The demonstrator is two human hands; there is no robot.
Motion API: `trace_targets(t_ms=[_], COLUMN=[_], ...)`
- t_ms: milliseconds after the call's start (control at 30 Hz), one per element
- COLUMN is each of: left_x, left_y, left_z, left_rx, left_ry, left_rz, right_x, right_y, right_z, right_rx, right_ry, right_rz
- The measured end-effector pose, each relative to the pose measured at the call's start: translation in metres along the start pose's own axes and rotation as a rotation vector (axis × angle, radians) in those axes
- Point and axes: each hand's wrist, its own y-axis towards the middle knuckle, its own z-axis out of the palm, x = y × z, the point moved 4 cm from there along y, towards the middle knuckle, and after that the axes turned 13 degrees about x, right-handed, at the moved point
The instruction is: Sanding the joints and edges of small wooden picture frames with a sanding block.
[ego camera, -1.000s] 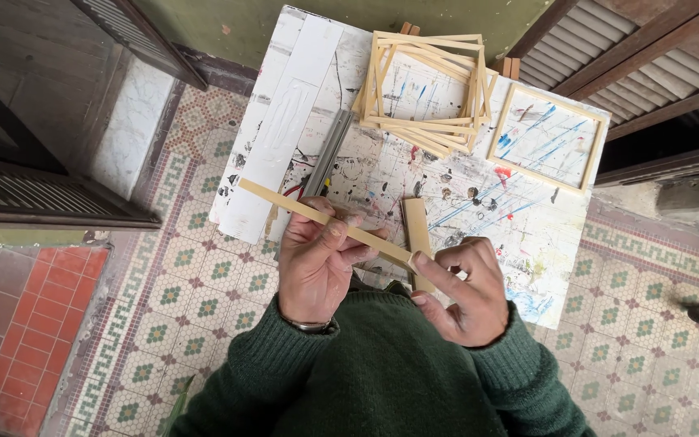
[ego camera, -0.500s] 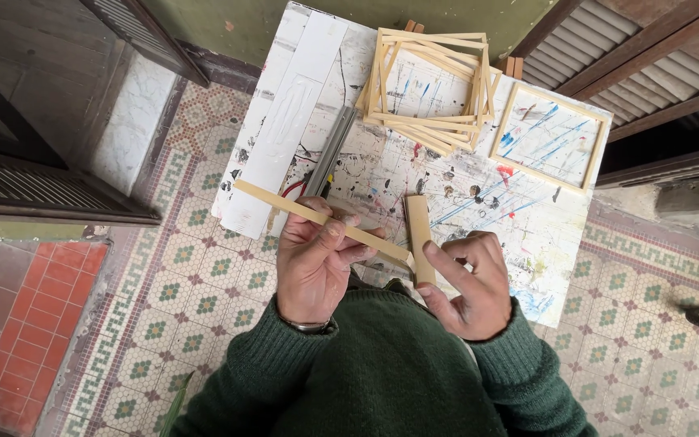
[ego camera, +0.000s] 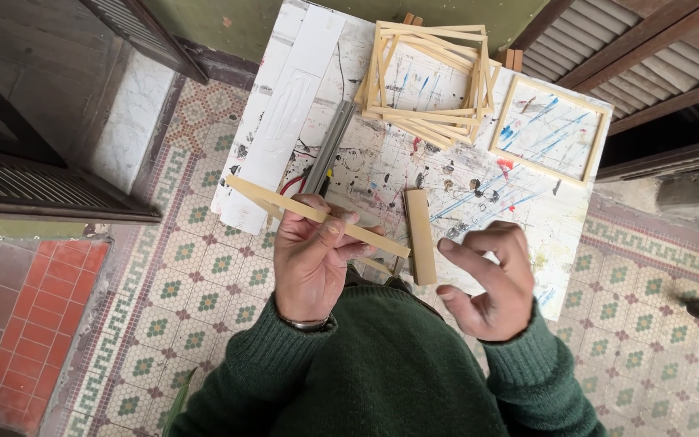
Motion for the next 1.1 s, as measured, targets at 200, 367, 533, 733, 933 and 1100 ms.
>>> trace_targets(t_ms=[200, 367, 533, 733, 933, 1100], left_x=[0.002, 0.001, 0.003, 0.002, -0.002, 0.001], left_y=[0.001, -0.001, 0.000, -0.002, 0.002, -0.002], left_z=[0.002, -0.001, 0.004, -0.001, 0.013, 0.032], left_rx=[-0.006, -0.012, -0.012, 0.007, 0.055, 0.124], left_ry=[-0.021, -0.032, -0.043, -0.051, 0.089, 0.189], left_rz=[-0.025, -0.023, -0.032, -0.006, 0.052, 0.095], right_x=[0.017, 0.013, 0.009, 0.000, 0.021, 0.036], right_y=[0.016, 0.011, 0.007, 0.001, 0.008, 0.034], right_z=[0.020, 0.020, 0.028, 0.039, 0.011, 0.007], right_rx=[0.022, 0.132, 0.045, 0.068, -0.104, -0.231], right_ry=[-0.021, -0.065, -0.050, -0.096, 0.240, 0.265], right_rz=[-0.102, -0.058, -0.069, -0.051, 0.188, 0.247])
